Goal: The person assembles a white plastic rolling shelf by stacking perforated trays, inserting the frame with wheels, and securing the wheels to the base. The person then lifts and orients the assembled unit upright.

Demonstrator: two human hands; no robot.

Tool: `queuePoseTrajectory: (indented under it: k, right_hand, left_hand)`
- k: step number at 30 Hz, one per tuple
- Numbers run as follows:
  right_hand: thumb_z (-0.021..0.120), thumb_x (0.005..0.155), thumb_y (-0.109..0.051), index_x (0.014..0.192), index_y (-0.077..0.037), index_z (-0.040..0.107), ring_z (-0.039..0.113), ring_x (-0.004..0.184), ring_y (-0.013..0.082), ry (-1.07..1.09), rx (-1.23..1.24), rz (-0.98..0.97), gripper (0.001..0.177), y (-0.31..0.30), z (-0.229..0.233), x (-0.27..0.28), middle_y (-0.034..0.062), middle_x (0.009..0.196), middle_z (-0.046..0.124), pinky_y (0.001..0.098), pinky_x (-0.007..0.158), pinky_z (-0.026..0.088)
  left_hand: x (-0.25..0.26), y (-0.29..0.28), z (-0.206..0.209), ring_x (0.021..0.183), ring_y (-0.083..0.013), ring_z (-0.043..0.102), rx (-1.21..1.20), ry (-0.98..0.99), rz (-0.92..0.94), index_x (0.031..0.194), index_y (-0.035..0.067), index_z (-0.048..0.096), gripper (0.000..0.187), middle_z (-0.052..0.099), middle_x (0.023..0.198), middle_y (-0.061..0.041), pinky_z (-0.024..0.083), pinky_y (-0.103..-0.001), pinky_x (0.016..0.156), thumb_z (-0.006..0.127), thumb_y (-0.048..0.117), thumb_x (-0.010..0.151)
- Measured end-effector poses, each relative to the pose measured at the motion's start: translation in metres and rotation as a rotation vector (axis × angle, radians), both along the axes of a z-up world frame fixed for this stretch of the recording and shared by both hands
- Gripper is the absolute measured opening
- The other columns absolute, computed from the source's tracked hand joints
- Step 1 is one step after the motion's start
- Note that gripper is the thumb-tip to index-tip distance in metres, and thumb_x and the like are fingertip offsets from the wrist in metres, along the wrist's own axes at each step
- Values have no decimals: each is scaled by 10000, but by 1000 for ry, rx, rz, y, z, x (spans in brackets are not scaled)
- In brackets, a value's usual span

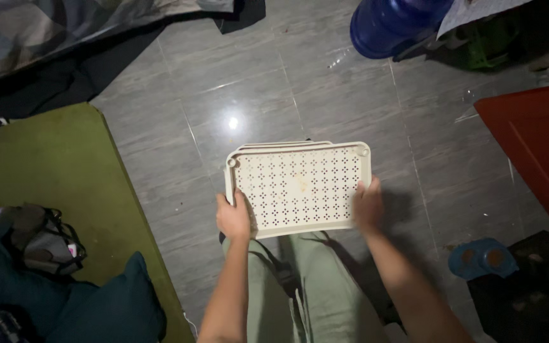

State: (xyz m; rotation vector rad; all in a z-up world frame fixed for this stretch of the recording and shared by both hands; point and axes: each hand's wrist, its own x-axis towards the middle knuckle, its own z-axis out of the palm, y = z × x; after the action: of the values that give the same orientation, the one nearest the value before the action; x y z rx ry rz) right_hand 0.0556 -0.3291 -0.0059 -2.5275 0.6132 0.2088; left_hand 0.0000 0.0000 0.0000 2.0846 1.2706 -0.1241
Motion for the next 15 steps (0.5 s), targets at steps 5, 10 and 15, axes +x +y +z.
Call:
queuePoseTrajectory:
  k: [5, 10, 15]
  right_hand:
    - [559, 997, -255, 1293, -41, 548, 627, 1063, 487, -49, -56, 5, 365, -1, -20, 0, 273, 1177, 648, 548, 875, 494]
    - [555, 1019, -243, 1286, -40, 542, 627, 1062, 492, -155, -32, 35, 335, -5, -26, -4, 279, 1169, 647, 556, 874, 497]
    - [575, 1002, -241, 1300, -64, 550, 640, 996, 492, -152, -89, 39, 347, -3, -21, -6, 264, 1141, 661, 560, 819, 505]
  left_hand:
    - [10, 10, 6, 835, -475, 685, 16, 24, -41, 1004, 92, 623, 445, 725, 855, -239, 508, -568, 746, 597, 531, 941]
    - [5, 4, 10, 824, -480, 683, 4, 15, -22, 1015, 89, 608, 443, 724, 852, -238, 506, -570, 742, 603, 525, 935]
    - [7, 5, 11, 839, -477, 684, -16, -3, -5, 1016, 95, 618, 422, 728, 865, -234, 507, -567, 745, 609, 509, 933]
